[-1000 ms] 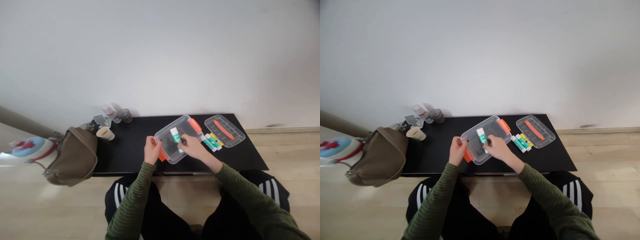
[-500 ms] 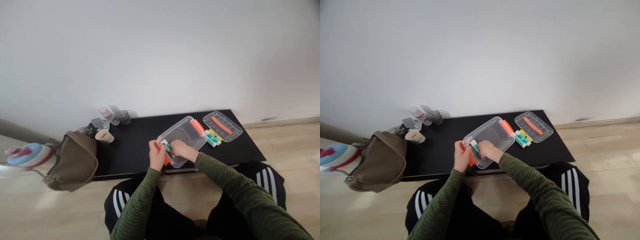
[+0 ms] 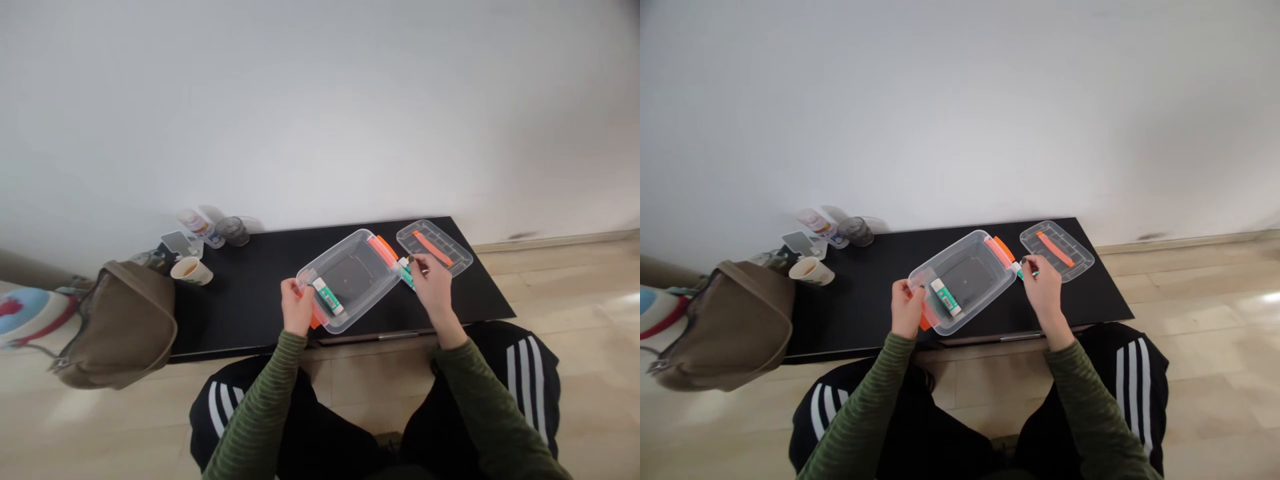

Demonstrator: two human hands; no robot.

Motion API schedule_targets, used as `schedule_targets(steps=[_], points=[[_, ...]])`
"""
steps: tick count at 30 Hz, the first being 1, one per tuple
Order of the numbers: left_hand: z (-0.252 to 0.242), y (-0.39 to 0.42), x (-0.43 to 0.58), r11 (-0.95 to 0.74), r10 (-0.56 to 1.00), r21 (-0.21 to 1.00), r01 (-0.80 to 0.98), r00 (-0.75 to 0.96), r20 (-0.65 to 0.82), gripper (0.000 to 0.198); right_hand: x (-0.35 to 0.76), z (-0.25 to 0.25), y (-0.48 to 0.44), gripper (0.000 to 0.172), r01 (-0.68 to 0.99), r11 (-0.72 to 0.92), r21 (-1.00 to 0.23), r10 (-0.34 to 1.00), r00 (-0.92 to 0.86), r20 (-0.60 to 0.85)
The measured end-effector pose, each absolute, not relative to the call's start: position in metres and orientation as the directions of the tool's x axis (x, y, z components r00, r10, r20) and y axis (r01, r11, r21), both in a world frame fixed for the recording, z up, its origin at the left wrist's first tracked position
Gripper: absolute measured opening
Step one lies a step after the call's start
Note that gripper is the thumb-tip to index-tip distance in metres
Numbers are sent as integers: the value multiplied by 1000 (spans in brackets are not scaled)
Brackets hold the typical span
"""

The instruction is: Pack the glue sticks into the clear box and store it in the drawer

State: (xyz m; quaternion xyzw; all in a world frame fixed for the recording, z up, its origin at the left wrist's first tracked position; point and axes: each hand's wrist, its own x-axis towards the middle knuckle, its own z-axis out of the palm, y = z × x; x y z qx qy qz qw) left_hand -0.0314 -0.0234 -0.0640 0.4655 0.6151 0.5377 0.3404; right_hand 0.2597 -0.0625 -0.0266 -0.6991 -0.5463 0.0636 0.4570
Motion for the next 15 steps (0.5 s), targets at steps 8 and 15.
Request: schedule_targets(steps=[8,15], points=[[-68,-22,-32,-1,940,988,154,-337,54,22,287,-88,-46,23,926,-144,-348,960,216,179],[-70,-21,-33,21,936,995,101,-352,16,24,281,-101,-45,21,962,-204,-181,976,214,36]])
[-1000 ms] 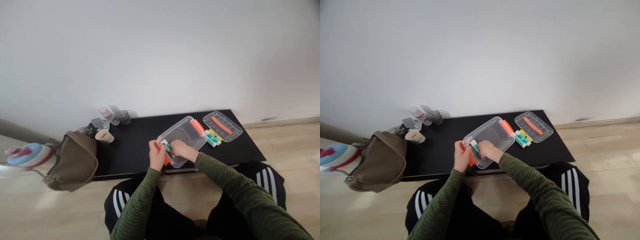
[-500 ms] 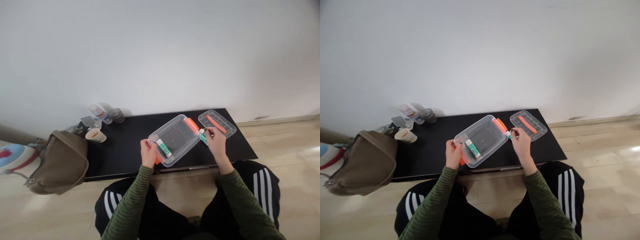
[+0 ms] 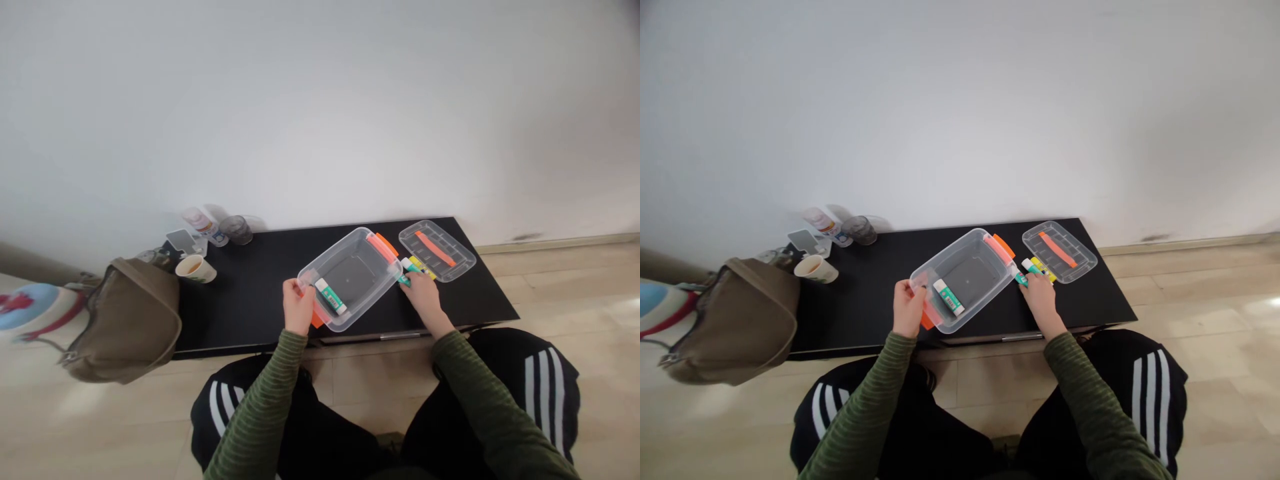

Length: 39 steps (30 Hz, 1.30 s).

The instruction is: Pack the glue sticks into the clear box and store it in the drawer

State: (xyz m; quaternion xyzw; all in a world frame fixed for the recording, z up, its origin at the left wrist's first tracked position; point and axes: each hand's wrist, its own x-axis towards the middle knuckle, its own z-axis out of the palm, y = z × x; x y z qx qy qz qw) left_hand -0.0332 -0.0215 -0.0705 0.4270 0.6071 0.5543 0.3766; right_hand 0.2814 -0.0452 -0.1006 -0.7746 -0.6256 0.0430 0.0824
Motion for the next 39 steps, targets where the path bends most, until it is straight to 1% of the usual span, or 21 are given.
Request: schedule_targets(steps=[3,5,6,8,11,13,14,15,17,18,19,21,23,25,27,30,32,39], points=[[-69,-22,-32,19,941,996,93,-339,14,24,278,-105,-46,21,965,-211,-156,975,218,30],[-68,-22,-31,4,942,995,98,-334,29,24,278,-107,-49,22,960,-205,-190,973,222,70],[-67,-23,-30,-3,943,995,100,-332,36,24,278,-107,-50,23,950,-207,-232,966,236,105],[-65,-24,-30,-8,944,994,105,-326,42,23,280,-104,-56,27,905,-223,-362,927,312,209],[-63,-27,-29,-15,946,991,133,-318,57,23,279,-87,-68,36,788,-215,-577,763,504,404],[-61,-29,-27,-23,948,985,169,-310,75,23,272,-66,-76,41,747,-146,-649,661,561,498],[-59,-31,-26,-26,949,982,188,-305,84,24,266,-53,-81,41,747,-92,-658,643,549,533],[-56,-33,-25,-30,950,978,206,-299,92,24,258,-40,-84,39,757,-27,-653,651,509,563],[-51,-35,-22,-36,951,970,239,-289,106,24,238,-18,-88,35,771,116,-626,717,371,590],[-49,-37,-20,-38,952,967,252,-286,112,24,227,-9,-87,33,765,169,-621,771,289,567],[-47,-37,-18,-39,953,964,262,-281,115,25,216,-3,-85,32,754,205,-624,833,200,515],[-44,-38,-15,-43,955,961,273,-271,119,25,196,0,-77,27,745,218,-631,936,22,350],[-43,-39,-13,-44,956,959,279,-267,121,25,180,-4,-65,21,777,177,-604,983,-107,150],[-43,-40,-12,-39,958,957,286,-262,118,25,167,-13,-53,18,844,121,-522,988,-152,-18],[-42,-41,-11,-34,961,956,292,-252,111,27,158,-20,-42,21,903,79,-423,980,-148,-132],[-41,-42,-10,-40,963,952,303,-243,118,28,148,-27,-29,28,951,47,-307,961,-127,-246],[-40,-43,-10,-42,962,950,309,-243,122,27,142,-30,-24,30,963,36,-267,946,-119,-301],[-35,-47,-7,-37,964,945,324,-238,119,26,136,-46,-19,28,964,51,-261,931,-141,-336]])
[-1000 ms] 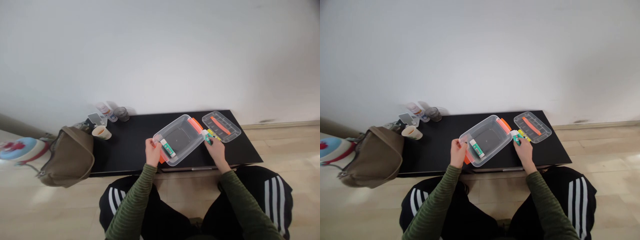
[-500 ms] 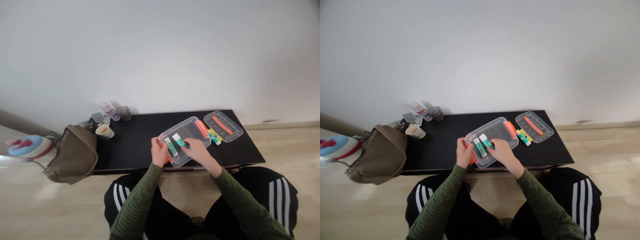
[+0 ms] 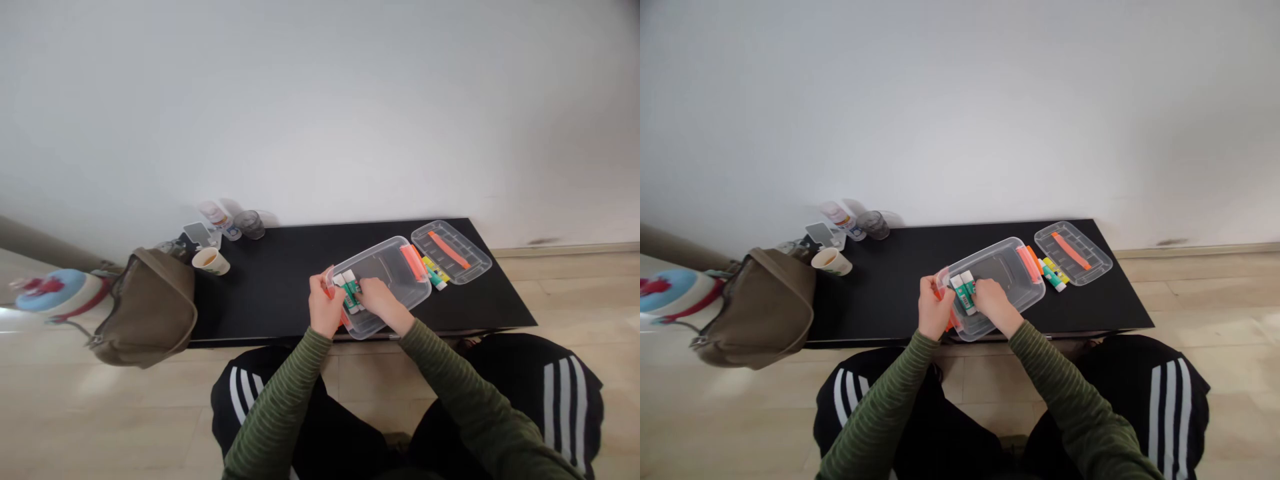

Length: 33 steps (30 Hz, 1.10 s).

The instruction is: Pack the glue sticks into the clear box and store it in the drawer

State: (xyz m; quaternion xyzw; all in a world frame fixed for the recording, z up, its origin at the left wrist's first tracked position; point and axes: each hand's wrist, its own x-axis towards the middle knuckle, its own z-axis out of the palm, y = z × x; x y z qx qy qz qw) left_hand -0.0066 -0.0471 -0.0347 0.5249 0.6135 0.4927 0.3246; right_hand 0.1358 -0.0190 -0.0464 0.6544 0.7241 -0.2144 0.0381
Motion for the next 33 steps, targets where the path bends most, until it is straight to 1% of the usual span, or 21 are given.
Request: schedule_targets(steps=[7,9,10,12,14,16,17,18,20,24,27,30,33], points=[[-35,-48,-7,-39,965,944,328,-233,121,27,140,-47,-20,22,958,64,-280,934,-156,-322],[-37,-46,-8,-38,964,945,326,-236,120,27,144,-39,-27,22,949,67,-307,947,-157,-280],[-38,-46,-9,-37,964,944,327,-237,120,27,148,-33,-32,22,934,74,-350,962,-160,-222],[-39,-44,-10,-43,964,944,328,-236,126,28,160,-20,-46,24,864,96,-494,992,-121,-19],[-40,-44,-10,-49,961,944,326,-241,133,28,181,-8,-61,25,762,117,-637,972,44,231],[-40,-43,-9,-48,960,947,318,-247,132,28,208,-4,-72,28,705,93,-703,867,290,406],[-40,-43,-9,-44,960,948,316,-249,127,28,223,-6,-75,30,697,64,-714,795,397,459],[-39,-43,-9,-39,961,948,314,-249,122,29,238,-10,-75,32,699,28,-714,738,467,487],[-39,-43,-8,-32,962,948,317,-249,116,29,267,-26,-71,32,726,-50,-686,717,505,481],[-41,-41,-9,-29,959,944,328,-256,119,28,301,-71,-55,29,818,-195,-541,842,423,335],[-44,-40,-10,-37,958,951,308,-258,120,28,306,-95,-49,32,866,-250,-434,896,377,236],[-45,-39,-11,-32,957,954,299,-264,115,29,305,-104,-49,32,891,-282,-356,909,367,199],[-45,-39,-11,-31,956,955,294,-269,114,29,303,-102,-50,30,904,-304,-302,919,362,158]])
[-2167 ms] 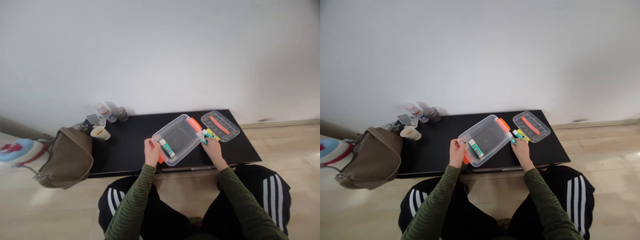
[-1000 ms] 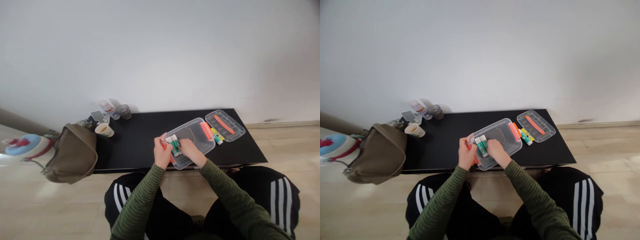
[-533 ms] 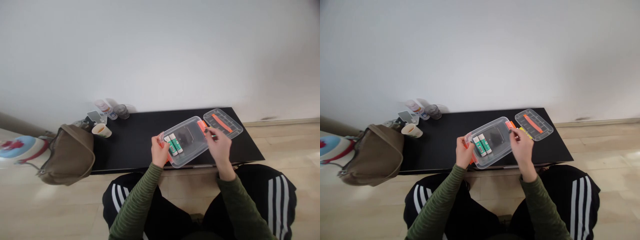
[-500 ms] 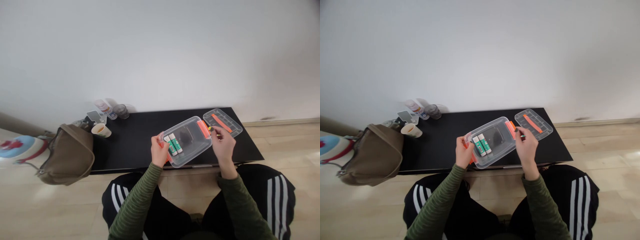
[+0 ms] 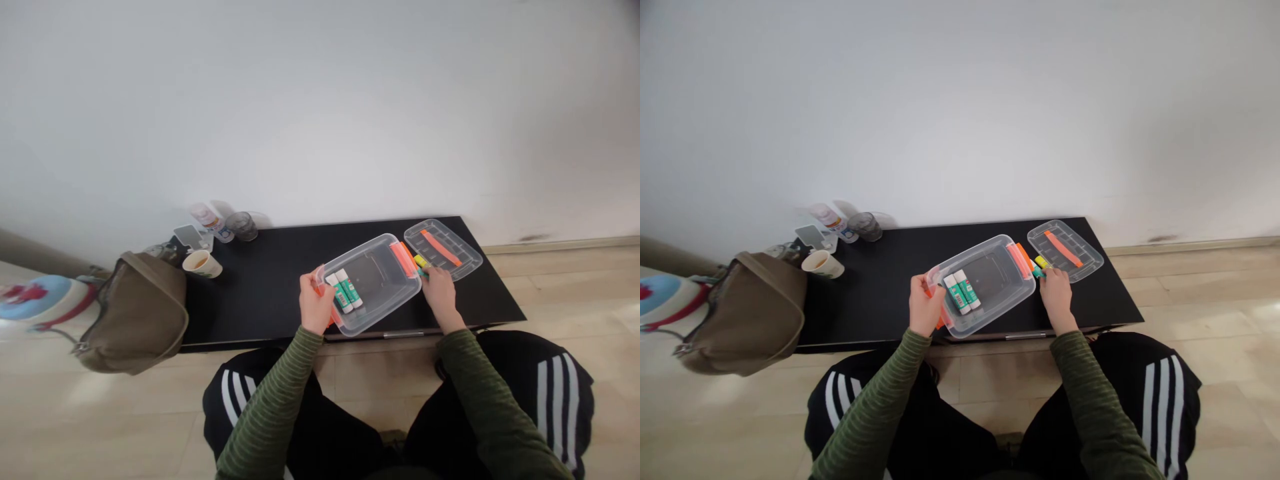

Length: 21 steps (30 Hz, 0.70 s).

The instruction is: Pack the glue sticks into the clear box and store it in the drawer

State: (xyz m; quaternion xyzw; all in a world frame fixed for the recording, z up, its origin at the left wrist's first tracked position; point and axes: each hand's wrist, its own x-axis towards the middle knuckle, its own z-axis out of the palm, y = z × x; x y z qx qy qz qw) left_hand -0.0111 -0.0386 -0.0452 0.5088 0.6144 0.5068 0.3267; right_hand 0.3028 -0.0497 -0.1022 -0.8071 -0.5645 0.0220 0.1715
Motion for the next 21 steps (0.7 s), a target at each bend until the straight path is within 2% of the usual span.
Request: schedule_targets(steps=[8,12,15,18,21], points=[[-42,-39,-8,-35,960,960,278,-257,109,30,288,-90,-51,31,902,-368,-225,927,376,-8],[-42,-39,-8,-50,959,964,262,-256,119,31,288,-95,-53,31,900,-354,-254,931,364,-8],[-42,-39,-9,-58,958,964,261,-256,127,32,293,-98,-61,32,846,-368,-387,907,417,51],[-41,-40,-8,-55,958,963,263,-257,125,32,296,-89,-76,38,703,-355,-616,808,562,175],[-41,-41,-8,-62,960,961,270,-249,132,32,287,-65,-92,46,566,-163,-808,744,608,276]])
